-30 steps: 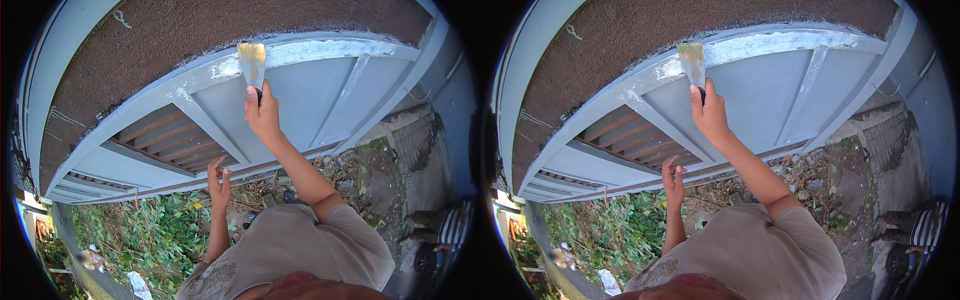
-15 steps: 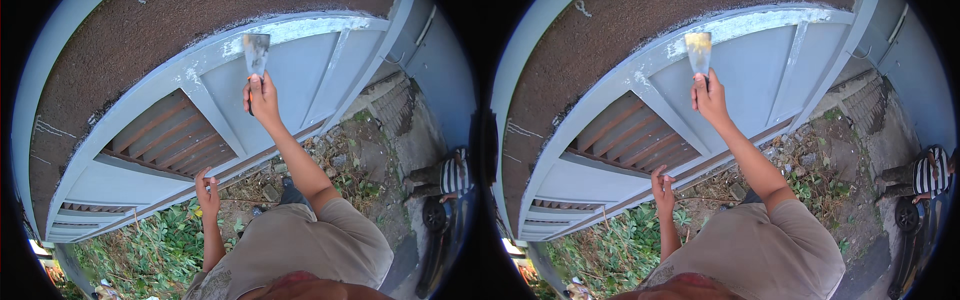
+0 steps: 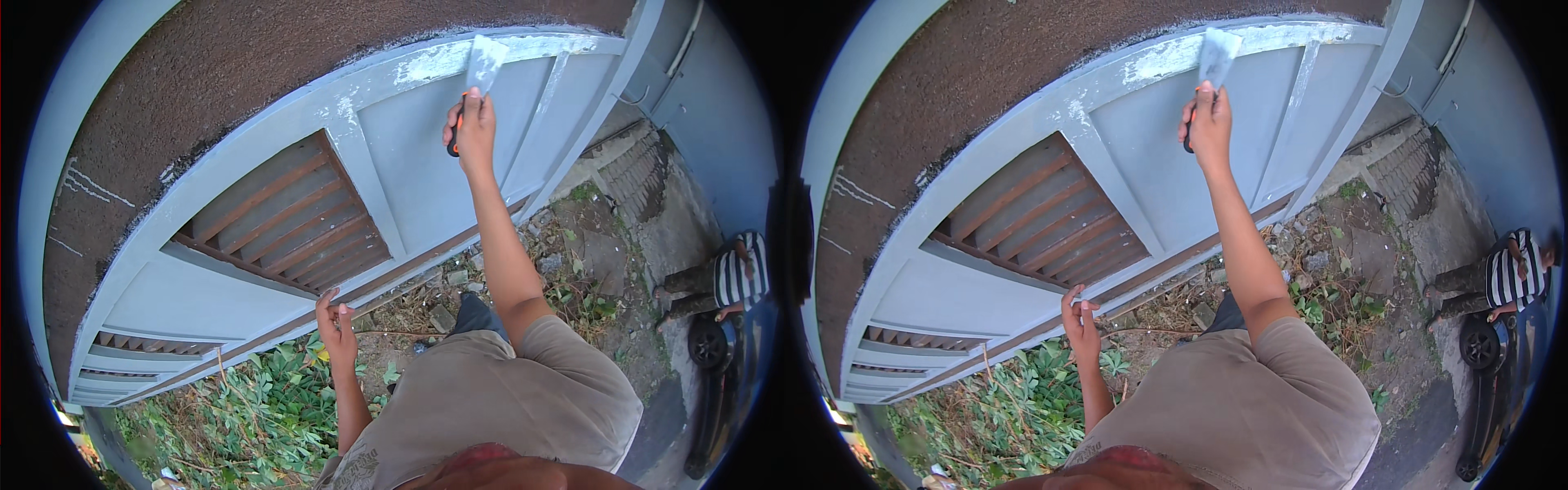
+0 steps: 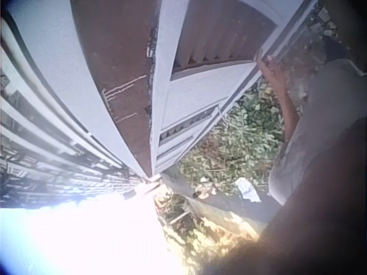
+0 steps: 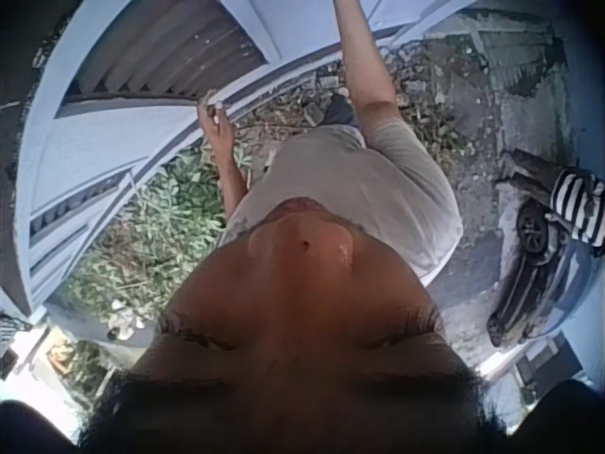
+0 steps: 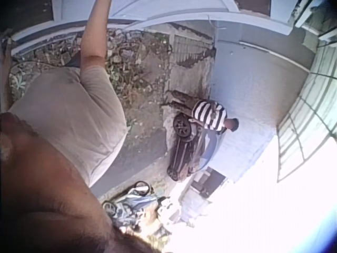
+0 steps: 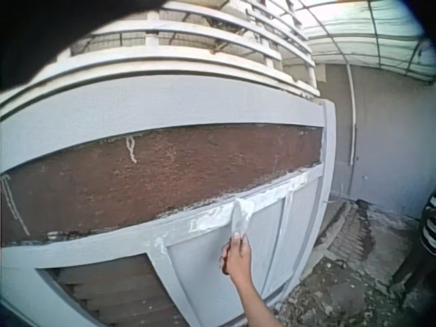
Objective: Scraping or applying filler to a wall using a putty knife.
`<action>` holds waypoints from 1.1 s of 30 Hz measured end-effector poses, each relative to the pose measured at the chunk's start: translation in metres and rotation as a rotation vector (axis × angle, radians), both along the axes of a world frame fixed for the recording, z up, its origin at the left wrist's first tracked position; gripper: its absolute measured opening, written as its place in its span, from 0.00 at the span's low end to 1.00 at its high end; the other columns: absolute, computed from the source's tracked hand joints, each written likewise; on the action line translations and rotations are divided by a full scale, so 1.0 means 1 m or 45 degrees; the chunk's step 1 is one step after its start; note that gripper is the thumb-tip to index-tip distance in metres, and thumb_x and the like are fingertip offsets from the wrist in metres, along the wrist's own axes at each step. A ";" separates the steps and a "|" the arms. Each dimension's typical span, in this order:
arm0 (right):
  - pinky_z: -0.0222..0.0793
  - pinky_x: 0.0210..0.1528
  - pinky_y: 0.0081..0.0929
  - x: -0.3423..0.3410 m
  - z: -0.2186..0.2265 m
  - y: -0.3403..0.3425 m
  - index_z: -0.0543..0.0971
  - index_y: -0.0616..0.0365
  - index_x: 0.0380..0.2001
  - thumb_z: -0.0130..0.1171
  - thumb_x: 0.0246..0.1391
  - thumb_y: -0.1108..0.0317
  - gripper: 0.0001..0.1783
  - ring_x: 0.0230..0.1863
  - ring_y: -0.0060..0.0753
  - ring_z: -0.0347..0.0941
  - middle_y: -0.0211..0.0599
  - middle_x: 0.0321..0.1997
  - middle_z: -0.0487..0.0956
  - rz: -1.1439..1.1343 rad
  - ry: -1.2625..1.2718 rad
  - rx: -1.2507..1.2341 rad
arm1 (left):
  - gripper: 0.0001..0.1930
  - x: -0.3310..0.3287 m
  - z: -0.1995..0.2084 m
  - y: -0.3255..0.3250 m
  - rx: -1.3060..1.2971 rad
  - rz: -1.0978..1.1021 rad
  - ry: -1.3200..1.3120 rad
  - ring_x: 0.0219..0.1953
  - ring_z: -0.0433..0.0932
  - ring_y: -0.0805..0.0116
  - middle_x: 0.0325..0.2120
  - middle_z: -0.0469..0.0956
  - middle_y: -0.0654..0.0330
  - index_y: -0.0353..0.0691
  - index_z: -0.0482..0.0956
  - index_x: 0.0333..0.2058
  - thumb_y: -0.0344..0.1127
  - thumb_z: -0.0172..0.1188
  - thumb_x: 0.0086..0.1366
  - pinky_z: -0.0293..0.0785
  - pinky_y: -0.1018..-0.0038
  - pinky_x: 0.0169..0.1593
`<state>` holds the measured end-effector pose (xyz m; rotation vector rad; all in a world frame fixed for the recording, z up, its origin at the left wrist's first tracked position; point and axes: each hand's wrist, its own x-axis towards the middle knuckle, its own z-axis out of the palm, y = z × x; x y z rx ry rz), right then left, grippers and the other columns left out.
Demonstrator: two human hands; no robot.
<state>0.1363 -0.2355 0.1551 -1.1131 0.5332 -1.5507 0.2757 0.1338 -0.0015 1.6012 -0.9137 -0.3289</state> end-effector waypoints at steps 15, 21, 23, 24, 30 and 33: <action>0.58 0.12 0.24 0.018 -0.008 0.037 0.68 0.61 0.37 0.49 0.72 0.52 0.20 0.10 0.21 0.66 0.32 0.16 0.70 0.100 0.430 -0.177 | 0.17 0.010 0.006 -0.007 -0.121 -0.021 0.025 0.36 0.79 0.73 0.55 0.74 0.53 0.33 0.69 0.59 0.32 0.52 0.75 0.72 0.73 0.48; 0.59 0.12 0.24 0.021 -0.003 0.037 0.68 0.60 0.38 0.47 0.74 0.54 0.18 0.10 0.21 0.65 0.31 0.17 0.68 0.032 -0.095 -0.002 | 0.18 0.003 0.000 0.010 -0.058 -0.059 -0.027 0.35 0.79 0.73 0.55 0.75 0.53 0.33 0.69 0.59 0.33 0.52 0.75 0.73 0.73 0.47; 0.60 0.12 0.24 0.015 -0.007 0.021 0.68 0.60 0.39 0.47 0.74 0.55 0.17 0.10 0.21 0.65 0.30 0.17 0.68 -0.010 0.010 0.007 | 0.18 -0.001 0.004 0.009 -0.088 -0.049 0.012 0.35 0.78 0.73 0.54 0.76 0.53 0.33 0.69 0.59 0.33 0.52 0.75 0.72 0.73 0.46; 0.60 0.12 0.24 0.014 -0.010 0.016 0.68 0.60 0.39 0.47 0.74 0.55 0.17 0.10 0.21 0.65 0.30 0.17 0.68 -0.045 0.114 0.021 | 0.18 -0.003 0.005 0.009 -0.113 -0.031 0.050 0.35 0.78 0.73 0.54 0.76 0.54 0.33 0.69 0.59 0.33 0.52 0.75 0.72 0.73 0.45; 0.60 0.12 0.24 0.010 -0.026 0.045 0.69 0.60 0.40 0.47 0.74 0.53 0.18 0.10 0.21 0.65 0.30 0.17 0.68 0.145 0.483 -0.084 | 0.17 -0.004 0.002 0.016 -0.036 -0.025 0.059 0.35 0.78 0.74 0.54 0.75 0.54 0.34 0.70 0.59 0.33 0.52 0.75 0.70 0.76 0.42; 0.59 0.12 0.24 -0.004 -0.009 0.022 0.70 0.62 0.38 0.48 0.73 0.54 0.19 0.10 0.20 0.64 0.29 0.16 0.68 0.005 -0.096 0.047 | 0.17 -0.003 0.004 0.011 -0.039 -0.066 0.026 0.36 0.78 0.74 0.54 0.75 0.53 0.34 0.69 0.59 0.33 0.51 0.75 0.71 0.75 0.45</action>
